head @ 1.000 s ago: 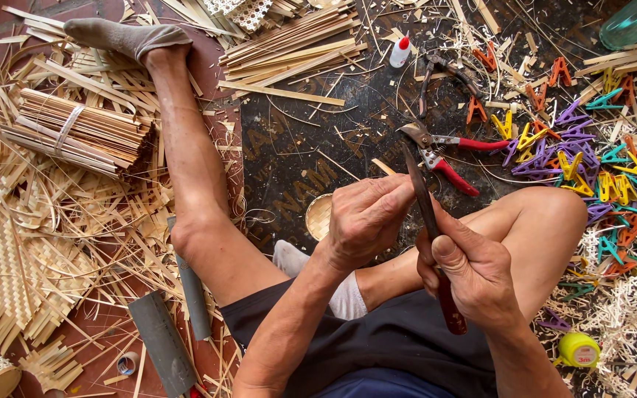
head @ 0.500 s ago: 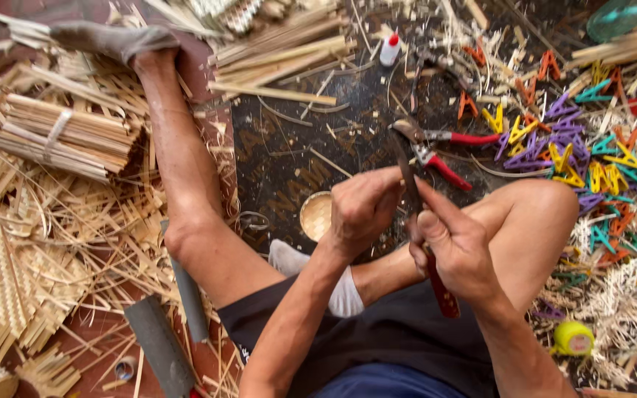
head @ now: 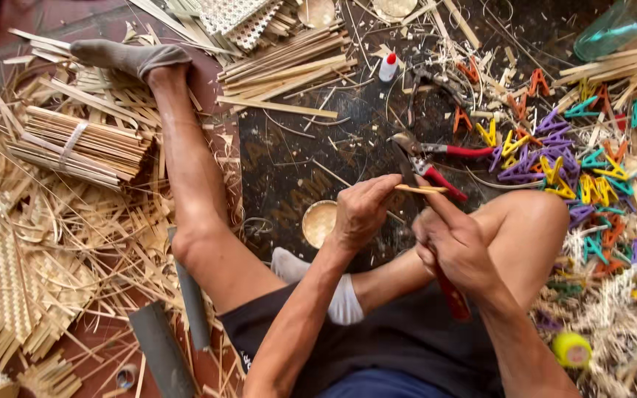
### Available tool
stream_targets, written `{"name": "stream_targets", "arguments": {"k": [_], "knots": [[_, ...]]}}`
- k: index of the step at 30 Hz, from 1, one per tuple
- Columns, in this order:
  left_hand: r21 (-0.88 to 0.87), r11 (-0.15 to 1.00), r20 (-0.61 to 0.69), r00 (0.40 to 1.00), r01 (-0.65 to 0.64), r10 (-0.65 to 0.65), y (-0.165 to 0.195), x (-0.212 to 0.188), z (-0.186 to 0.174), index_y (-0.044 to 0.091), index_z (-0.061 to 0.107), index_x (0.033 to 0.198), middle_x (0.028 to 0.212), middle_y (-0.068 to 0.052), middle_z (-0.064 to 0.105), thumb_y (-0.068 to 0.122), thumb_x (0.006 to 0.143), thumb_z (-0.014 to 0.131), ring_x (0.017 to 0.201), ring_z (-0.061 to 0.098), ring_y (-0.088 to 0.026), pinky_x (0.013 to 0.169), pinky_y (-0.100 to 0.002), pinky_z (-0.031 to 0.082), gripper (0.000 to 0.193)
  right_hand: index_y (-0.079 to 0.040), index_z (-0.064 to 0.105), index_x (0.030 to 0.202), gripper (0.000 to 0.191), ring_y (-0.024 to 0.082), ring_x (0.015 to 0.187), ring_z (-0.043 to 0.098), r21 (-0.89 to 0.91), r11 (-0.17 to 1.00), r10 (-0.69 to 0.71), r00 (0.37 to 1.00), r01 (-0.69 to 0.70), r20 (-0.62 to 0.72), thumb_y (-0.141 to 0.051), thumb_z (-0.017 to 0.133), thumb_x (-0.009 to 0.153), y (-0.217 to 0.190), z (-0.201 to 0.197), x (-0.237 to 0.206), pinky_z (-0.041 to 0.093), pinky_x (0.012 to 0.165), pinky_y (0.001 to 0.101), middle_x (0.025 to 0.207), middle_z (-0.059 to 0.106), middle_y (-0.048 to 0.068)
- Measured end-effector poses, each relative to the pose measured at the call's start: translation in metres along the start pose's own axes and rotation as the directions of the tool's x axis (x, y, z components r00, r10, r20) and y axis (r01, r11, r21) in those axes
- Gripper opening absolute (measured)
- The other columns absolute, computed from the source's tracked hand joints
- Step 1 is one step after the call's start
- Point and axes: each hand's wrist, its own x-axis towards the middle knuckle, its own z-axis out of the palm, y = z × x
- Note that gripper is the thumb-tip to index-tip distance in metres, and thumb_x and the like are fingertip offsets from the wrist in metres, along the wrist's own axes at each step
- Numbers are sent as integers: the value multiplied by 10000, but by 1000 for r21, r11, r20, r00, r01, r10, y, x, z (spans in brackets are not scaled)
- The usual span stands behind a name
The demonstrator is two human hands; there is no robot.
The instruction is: The person sits on the floor assembling woven bamboo baskets. They fit a woven bamboo cylinder around a rim, press a flat bamboo strip around the top edge, trim strip ends with pliers, insert a round woven base into the bottom, and set finished baskets aside with a pile of completed ones.
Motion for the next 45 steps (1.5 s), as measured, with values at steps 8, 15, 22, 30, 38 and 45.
{"name": "stream_targets", "arguments": {"k": [8, 15, 22, 30, 38, 45], "knots": [[50, 994, 36, 995, -95, 93, 21, 22, -19, 42, 689, 1132, 1061, -114, 756, 34, 936, 746, 993, 759, -271, 846, -373, 616, 204, -183, 359, 1595, 565, 72, 499, 465, 120, 993, -4, 996, -7, 92, -214, 453, 1039, 12, -19, -6, 416, 403, 220, 739, 485, 8], [92, 994, -62, 996, -57, 62, 69, 43, -44, 3, 671, 1172, 1048, -148, 709, 71, 876, 771, 954, 705, -306, 822, -386, 592, 319, -138, 462, 1536, 471, 61, 507, 455, -158, 983, -78, 994, 89, 73, -223, 469, 1074, 63, -26, 26, 415, 401, 234, 700, 464, -25], [-71, 984, -253, 951, 163, -176, 73, 78, -91, 19, 735, 1059, 911, -92, 748, 62, 946, 756, 781, 725, -208, 715, -317, 592, 123, -204, 429, 1611, 563, 110, 578, 482, -409, 912, -40, 999, 31, -16, -237, 527, 1057, 124, -26, 94, 452, 512, 302, 703, 502, 25], [-763, 311, 225, 684, 566, -694, -43, 81, -58, 4, 755, 977, 821, -73, 751, 127, 957, 716, 663, 705, -137, 620, -296, 616, 131, -179, 632, 1296, 406, 368, 782, 692, -957, 116, -478, 860, 266, 181, -300, 661, 910, 176, -29, 172, 556, 660, 467, 935, 705, 138], [-448, 360, 556, 570, 818, -605, -92, 53, 30, -44, 767, 904, 744, -73, 736, 144, 920, 761, 615, 683, -121, 592, -291, 572, 188, -27, 790, 1045, 182, 57, 549, 500, -107, 992, 76, 997, -72, 31, -140, 718, 922, 99, -75, 131, 375, 468, 249, 686, 634, -20], [-383, 513, 491, 640, 768, -591, -58, 92, 36, 8, 575, 1386, 1162, -118, 731, 235, 905, 769, 985, 713, -148, 783, -279, 588, 566, -21, 745, 930, 139, 104, 611, 632, -358, 930, -182, 950, 82, -253, -154, 715, 959, 96, -130, 173, 509, 531, 252, 740, 700, 11]]}}
